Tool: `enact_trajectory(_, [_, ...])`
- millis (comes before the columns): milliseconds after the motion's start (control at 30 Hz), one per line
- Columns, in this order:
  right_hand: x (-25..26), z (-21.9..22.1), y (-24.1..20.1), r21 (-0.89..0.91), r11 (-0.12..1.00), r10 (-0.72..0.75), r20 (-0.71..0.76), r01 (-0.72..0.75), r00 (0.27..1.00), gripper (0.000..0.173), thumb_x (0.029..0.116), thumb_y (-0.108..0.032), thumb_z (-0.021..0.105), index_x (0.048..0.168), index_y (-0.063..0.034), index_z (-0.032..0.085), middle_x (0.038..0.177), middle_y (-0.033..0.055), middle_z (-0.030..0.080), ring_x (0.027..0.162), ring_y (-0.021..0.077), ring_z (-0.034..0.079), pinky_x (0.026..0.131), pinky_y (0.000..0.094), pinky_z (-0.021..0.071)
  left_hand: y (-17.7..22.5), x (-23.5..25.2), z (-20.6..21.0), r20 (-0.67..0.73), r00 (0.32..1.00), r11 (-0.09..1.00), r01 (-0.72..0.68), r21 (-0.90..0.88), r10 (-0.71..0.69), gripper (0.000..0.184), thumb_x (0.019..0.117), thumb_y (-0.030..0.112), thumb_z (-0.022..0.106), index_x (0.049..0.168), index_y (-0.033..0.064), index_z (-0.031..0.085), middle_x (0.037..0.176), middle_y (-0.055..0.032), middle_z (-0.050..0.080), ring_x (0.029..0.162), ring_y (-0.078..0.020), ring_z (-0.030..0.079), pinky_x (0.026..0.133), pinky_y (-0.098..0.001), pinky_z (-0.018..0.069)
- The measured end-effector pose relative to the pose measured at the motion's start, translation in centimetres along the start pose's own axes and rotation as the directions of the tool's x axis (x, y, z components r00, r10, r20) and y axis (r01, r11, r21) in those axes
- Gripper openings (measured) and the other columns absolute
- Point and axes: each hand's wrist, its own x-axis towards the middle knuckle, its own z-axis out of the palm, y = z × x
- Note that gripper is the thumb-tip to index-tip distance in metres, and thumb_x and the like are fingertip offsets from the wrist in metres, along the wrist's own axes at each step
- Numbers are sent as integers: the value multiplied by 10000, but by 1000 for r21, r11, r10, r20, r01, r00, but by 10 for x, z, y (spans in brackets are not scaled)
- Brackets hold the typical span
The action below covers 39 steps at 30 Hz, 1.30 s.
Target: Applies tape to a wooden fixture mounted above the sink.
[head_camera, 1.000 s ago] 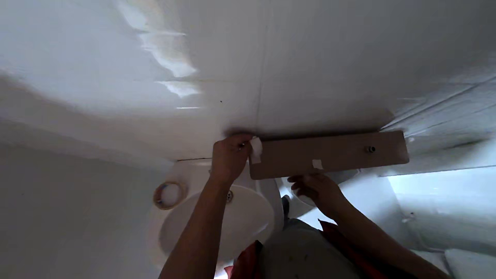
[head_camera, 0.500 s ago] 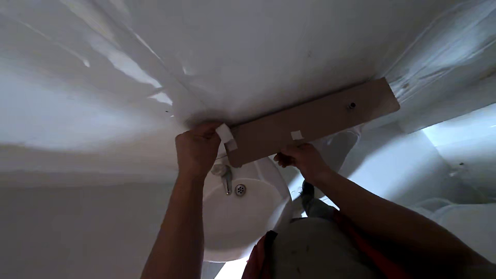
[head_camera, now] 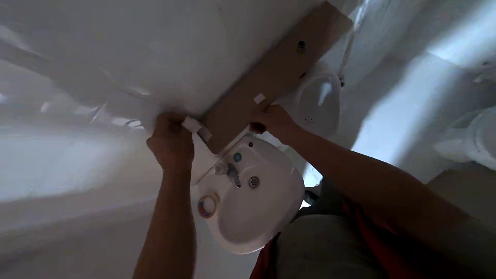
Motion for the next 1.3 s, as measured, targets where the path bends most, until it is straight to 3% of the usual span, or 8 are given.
enact_trajectory(133, [-4, 4, 5, -81, 991, -110, -31, 108, 993, 281, 1044, -265, 578, 927, -33, 685, 788, 14, 731, 659, 75, 672, 637, 269, 568, 6, -1, -5, 26, 1000, 999, -8, 36, 7, 301, 994, 196, 665, 1257, 52, 637, 1122, -206, 708, 975, -384, 707, 881, -643, 535])
enact_trajectory(233, [-4, 14, 4, -214, 971, -131, -110, 105, 985, 361, 1046, -354, 559, 933, -40, 695, 810, 51, 732, 697, 156, 692, 680, 396, 579, 11, 0, -9, 58, 997, 979, -63, 194, 53, 290, 984, 222, 692, 1206, 36, 694, 1147, -245, 706, 1079, -468, 658, 940, -710, 445])
enact_trajectory(300, [-3, 21, 2, -226, 972, -92, -156, 56, 983, 415, 1051, -409, 537, 958, -35, 692, 835, 80, 738, 722, 198, 712, 702, 448, 590, 12, 1, -9, 84, 994, 957, -87, 277, 66, 286, 997, 253, 677, 1169, 27, 710, 1102, -250, 711, 1050, -476, 664, 916, -713, 456])
enact_trajectory(400, [-1, 23, 0, -181, 983, -60, -157, 31, 986, 424, 1058, -410, 512, 955, -34, 679, 837, 87, 736, 718, 202, 711, 681, 444, 583, 5, 6, -9, 85, 992, 966, -114, 234, 96, 293, 1003, 268, 661, 1134, 11, 717, 1022, -230, 722, 963, -432, 687, 877, -682, 490])
enact_trajectory(800, [-4, 21, 0, -192, 978, -104, -123, 80, 987, 486, 1084, -428, 454, 926, -14, 653, 841, 117, 689, 780, 244, 682, 709, 483, 547, 1, 5, -7, 69, 991, 977, -129, 169, 119, 315, 1024, 287, 623, 1134, 6, 714, 989, -180, 736, 909, -324, 714, 865, -577, 540])
enact_trajectory(867, [-7, 19, -1, -190, 979, -98, -123, 73, 987, 475, 1078, -426, 475, 937, -8, 652, 843, 121, 681, 774, 244, 674, 707, 479, 545, 3, 3, -6, 72, 986, 973, -160, 168, 149, 314, 1016, 274, 637, 1127, -9, 714, 992, -207, 732, 913, -358, 711, 862, -599, 534])
enact_trajectory(1033, [-5, 22, -2, -205, 976, -103, -132, 75, 986, 483, 1066, -443, 497, 960, -7, 676, 838, 119, 689, 755, 244, 674, 718, 478, 553, 13, 1, -15, 114, 978, 881, -208, 425, 176, 298, 1013, 260, 645, 1158, 11, 720, 1026, -269, 721, 968, -490, 689, 848, -701, 496])
enact_trajectory(1300, [2, 23, 1, -229, 971, -98, -145, 63, 985, 451, 1069, -425, 486, 918, -42, 672, 815, 76, 710, 714, 202, 682, 690, 443, 553, 8, 5, -9, 138, 964, 751, -264, 606, 228, 255, 1022, 244, 612, 1103, 24, 712, 979, -238, 729, 917, -453, 709, 762, -666, 519])
